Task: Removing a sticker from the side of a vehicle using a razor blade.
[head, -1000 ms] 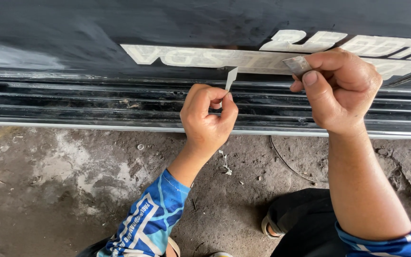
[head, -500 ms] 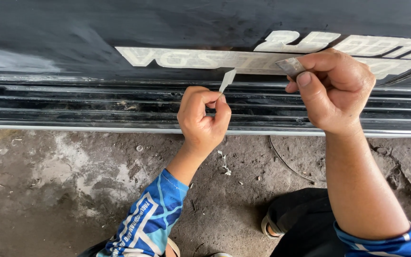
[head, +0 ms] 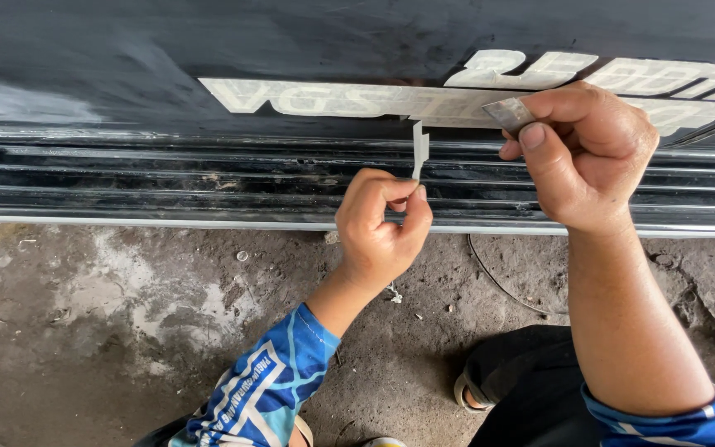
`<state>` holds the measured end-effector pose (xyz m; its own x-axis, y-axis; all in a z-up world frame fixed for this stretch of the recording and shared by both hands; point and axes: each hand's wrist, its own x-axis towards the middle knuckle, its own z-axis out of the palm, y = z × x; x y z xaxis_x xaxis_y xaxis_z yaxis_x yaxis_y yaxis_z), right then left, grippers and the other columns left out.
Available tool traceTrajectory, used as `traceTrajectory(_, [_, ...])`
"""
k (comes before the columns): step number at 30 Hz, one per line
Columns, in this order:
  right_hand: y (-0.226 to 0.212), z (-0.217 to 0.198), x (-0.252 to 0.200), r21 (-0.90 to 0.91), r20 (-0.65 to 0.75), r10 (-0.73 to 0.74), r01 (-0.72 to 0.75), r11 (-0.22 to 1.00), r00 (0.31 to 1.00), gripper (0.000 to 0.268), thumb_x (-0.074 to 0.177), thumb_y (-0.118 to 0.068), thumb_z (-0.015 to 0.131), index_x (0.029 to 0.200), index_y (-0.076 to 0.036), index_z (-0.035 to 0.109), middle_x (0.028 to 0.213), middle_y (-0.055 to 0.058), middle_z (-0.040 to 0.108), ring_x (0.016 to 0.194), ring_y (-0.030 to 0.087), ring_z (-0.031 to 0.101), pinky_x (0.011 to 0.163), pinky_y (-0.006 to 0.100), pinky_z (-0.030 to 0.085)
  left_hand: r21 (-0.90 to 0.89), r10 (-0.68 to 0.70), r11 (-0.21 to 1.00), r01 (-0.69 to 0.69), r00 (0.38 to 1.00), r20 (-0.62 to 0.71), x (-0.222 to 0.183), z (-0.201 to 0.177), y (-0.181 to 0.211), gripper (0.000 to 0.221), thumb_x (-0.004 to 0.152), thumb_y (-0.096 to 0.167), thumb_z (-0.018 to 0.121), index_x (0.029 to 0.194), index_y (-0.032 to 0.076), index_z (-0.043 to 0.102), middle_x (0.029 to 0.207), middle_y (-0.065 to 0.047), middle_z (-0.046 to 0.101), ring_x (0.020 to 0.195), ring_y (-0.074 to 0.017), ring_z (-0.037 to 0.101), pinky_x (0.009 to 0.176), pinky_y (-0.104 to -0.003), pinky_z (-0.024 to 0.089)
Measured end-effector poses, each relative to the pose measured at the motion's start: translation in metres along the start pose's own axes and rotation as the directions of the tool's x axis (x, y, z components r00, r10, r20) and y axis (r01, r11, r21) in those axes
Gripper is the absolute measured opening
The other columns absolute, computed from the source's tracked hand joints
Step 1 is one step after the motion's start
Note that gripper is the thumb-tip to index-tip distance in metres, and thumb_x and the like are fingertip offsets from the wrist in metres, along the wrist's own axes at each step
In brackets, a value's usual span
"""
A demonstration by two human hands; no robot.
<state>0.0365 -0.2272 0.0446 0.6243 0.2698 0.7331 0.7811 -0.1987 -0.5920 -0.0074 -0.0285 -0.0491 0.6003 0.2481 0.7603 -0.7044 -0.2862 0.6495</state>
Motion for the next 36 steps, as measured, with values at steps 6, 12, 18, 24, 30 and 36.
traceTrajectory(6, [0.007,-0.003,-0.001,0.062,0.02,-0.032,0.031,0.998,0.999,0.01,0.108,0.0,0.063,0.11,0.009,0.064,0.094,0.012,0.07,0.076,0.014,0.072,0.067,0.024,0.061,0.027,0.07,0.997,-0.07,0.997,-0.02,-0.002,0.0,0.006,0.016,0.089,-0.004,0.08,0.098,0.002,0.067,0.092,-0.008,0.066,0.072,-0.0141,0.066,0.062,-0.026,0.054])
traceTrajectory(12, [0.023,-0.008,-0.023,0.097,0.022,0.004,-0.006,0.995,1.0,0.011,0.118,-0.001,0.063,0.117,0.01,0.062,0.101,0.015,0.07,0.08,0.016,0.07,0.074,0.025,0.06,0.095,0.229,0.969,-0.227,0.973,-0.016,0.001,-0.015,0.011,0.018,0.09,0.0,0.084,0.1,0.005,0.069,0.09,-0.007,0.064,0.074,-0.0229,0.065,0.059,-0.032,0.051])
traceTrajectory(18, [-0.006,0.025,-0.011,-0.343,0.049,-0.168,0.175,0.923,0.985,0.003,0.11,0.007,0.064,0.112,0.009,0.065,0.097,0.018,0.069,0.079,0.02,0.072,0.065,0.024,0.056,0.059,0.315,0.946,-0.319,0.947,0.07,0.006,-0.022,0.015,0.025,0.091,0.017,0.086,0.093,0.01,0.063,0.083,-0.003,0.061,0.07,-0.0192,0.061,0.057,-0.033,0.046])
traceTrajectory(24, [-0.002,0.037,-0.019,-0.427,0.065,-0.167,0.179,0.886,0.984,0.011,0.103,0.01,0.069,0.113,0.006,0.069,0.097,0.011,0.073,0.084,0.017,0.073,0.074,0.023,0.059,-0.01,0.05,0.999,-0.051,0.998,-0.048,0.016,-0.02,0.0,0.014,0.106,0.012,0.069,0.117,0.004,0.068,0.086,0.0,0.068,0.065,-0.0053,0.06,0.051,-0.022,0.044])
traceTrajectory(30, [-0.013,0.041,-0.013,-0.488,0.039,-0.141,0.141,0.862,0.989,0.009,0.101,0.007,0.073,0.109,0.004,0.07,0.098,0.012,0.073,0.087,0.018,0.073,0.076,0.026,0.058,-0.039,-0.138,0.99,0.132,0.954,-0.266,0.021,-0.028,-0.015,0.007,0.108,0.007,0.068,0.115,0.004,0.069,0.086,0.003,0.056,0.064,-0.0032,0.044,0.057,-0.019,0.034])
traceTrajectory(36, [-0.005,0.037,-0.016,-0.469,-0.001,-0.105,0.092,0.878,0.994,0.008,0.105,0.004,0.073,0.112,0.001,0.072,0.101,0.009,0.076,0.089,0.015,0.076,0.078,0.024,0.06,0.109,-0.007,0.993,0.05,0.931,-0.364,0.043,-0.044,-0.006,0.007,0.104,0.008,0.069,0.11,0.006,0.065,0.105,-0.002,0.051,0.072,-0.0074,0.039,0.063,-0.024,0.036])
